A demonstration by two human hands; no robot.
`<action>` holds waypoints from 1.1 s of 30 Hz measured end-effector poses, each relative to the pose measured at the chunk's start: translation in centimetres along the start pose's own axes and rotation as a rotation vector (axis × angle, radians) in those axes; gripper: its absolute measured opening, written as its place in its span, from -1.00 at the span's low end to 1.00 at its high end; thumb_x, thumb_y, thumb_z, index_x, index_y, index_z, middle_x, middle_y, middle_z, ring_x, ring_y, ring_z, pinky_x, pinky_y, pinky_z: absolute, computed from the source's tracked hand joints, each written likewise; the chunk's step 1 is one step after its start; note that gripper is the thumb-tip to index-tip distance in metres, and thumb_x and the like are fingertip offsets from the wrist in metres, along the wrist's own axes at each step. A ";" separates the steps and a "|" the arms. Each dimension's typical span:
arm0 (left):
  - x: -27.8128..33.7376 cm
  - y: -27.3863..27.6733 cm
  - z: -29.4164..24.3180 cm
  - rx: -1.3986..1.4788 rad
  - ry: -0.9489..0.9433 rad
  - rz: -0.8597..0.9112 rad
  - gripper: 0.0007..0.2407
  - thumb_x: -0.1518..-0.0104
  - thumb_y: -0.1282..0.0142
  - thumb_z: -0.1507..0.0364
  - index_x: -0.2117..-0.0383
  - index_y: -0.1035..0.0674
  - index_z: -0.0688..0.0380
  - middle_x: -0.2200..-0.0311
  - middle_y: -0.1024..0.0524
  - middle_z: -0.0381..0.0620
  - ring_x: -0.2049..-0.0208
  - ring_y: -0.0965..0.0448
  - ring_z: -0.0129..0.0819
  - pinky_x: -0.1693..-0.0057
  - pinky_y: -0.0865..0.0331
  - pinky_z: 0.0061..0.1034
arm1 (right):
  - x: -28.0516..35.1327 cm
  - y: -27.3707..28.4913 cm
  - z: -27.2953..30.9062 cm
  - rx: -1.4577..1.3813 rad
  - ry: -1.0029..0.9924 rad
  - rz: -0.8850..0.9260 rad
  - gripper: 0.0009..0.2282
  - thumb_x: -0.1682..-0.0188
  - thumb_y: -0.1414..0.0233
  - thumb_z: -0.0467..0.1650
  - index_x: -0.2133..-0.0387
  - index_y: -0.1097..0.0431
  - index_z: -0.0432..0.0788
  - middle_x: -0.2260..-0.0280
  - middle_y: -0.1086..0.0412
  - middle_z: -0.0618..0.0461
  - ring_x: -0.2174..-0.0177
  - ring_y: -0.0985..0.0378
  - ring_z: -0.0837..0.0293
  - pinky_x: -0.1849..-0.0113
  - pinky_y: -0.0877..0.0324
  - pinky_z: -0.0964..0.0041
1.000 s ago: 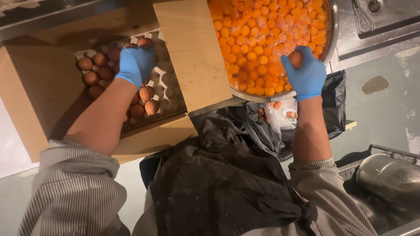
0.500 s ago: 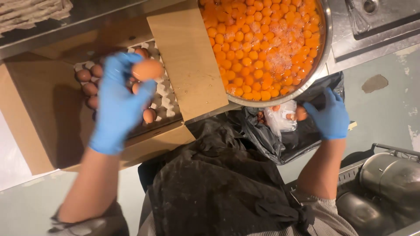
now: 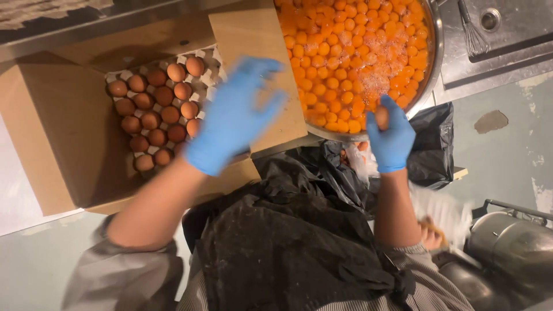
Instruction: Crack eggs into a large metal bowl.
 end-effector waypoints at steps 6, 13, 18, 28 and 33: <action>-1.4 6.9 16.4 -0.661 0.227 0.113 -0.72 -0.27 -0.21 0.25 0.03 -0.56 0.14 0.08 -0.50 0.14 0.07 -0.54 0.08 0.03 -0.44 -0.10 | 1.9 0.2 -6.6 0.173 0.063 0.094 -0.65 0.10 -0.33 -0.41 0.05 -0.49 -0.22 0.13 -0.52 -0.26 0.16 -0.60 -0.22 0.09 -0.49 0.07; -2.8 1.6 26.7 -0.923 0.421 0.413 -0.37 0.05 -0.33 0.18 -0.17 -0.36 0.09 0.02 -0.42 0.21 0.01 -0.49 0.18 0.11 -0.45 -0.06 | -2.8 0.0 -4.4 0.123 0.003 0.019 -0.65 -0.04 -0.32 -0.38 -0.03 -0.43 -0.26 0.11 -0.52 -0.26 0.11 -0.61 -0.22 0.11 -0.51 0.05; -2.5 -2.0 27.4 -1.090 0.241 0.433 -0.41 0.06 -0.36 0.24 -0.13 -0.41 0.15 0.09 -0.51 0.09 0.10 -0.55 0.06 0.10 -0.43 -0.11 | -5.6 -2.5 -4.3 0.246 0.086 0.027 -0.66 -0.10 -0.32 -0.29 0.02 -0.45 -0.24 0.26 -0.53 -0.25 0.25 -0.61 -0.27 0.22 -0.51 -0.02; -0.4 2.8 25.4 -0.730 0.076 0.181 -0.91 -0.18 -0.18 0.48 0.23 -0.61 0.12 0.03 -0.48 0.22 0.14 -0.55 0.16 0.05 -0.46 -0.08 | -6.5 3.4 -4.6 0.361 0.079 0.032 -0.68 -0.11 -0.30 -0.26 0.05 -0.46 -0.21 0.27 -0.53 -0.24 0.26 -0.59 -0.31 0.24 -0.47 -0.05; 0.5 8.2 11.0 -0.274 0.226 0.199 -0.69 -0.19 -0.22 0.42 -0.07 -0.58 0.14 0.03 -0.48 0.18 0.21 -0.59 0.00 0.05 -0.47 -0.25 | -3.2 8.0 -8.0 0.298 -0.003 -0.040 -0.65 -0.04 -0.19 -0.34 -0.06 -0.44 -0.23 0.18 -0.54 -0.23 0.14 -0.63 -0.23 0.08 -0.51 -0.01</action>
Point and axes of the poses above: each hand's wrist, its own x-axis away from the middle knuckle, its own y-axis out of the back of the hand, z = x × y, the point moved 5 cm from there along -x, towards the middle knuckle
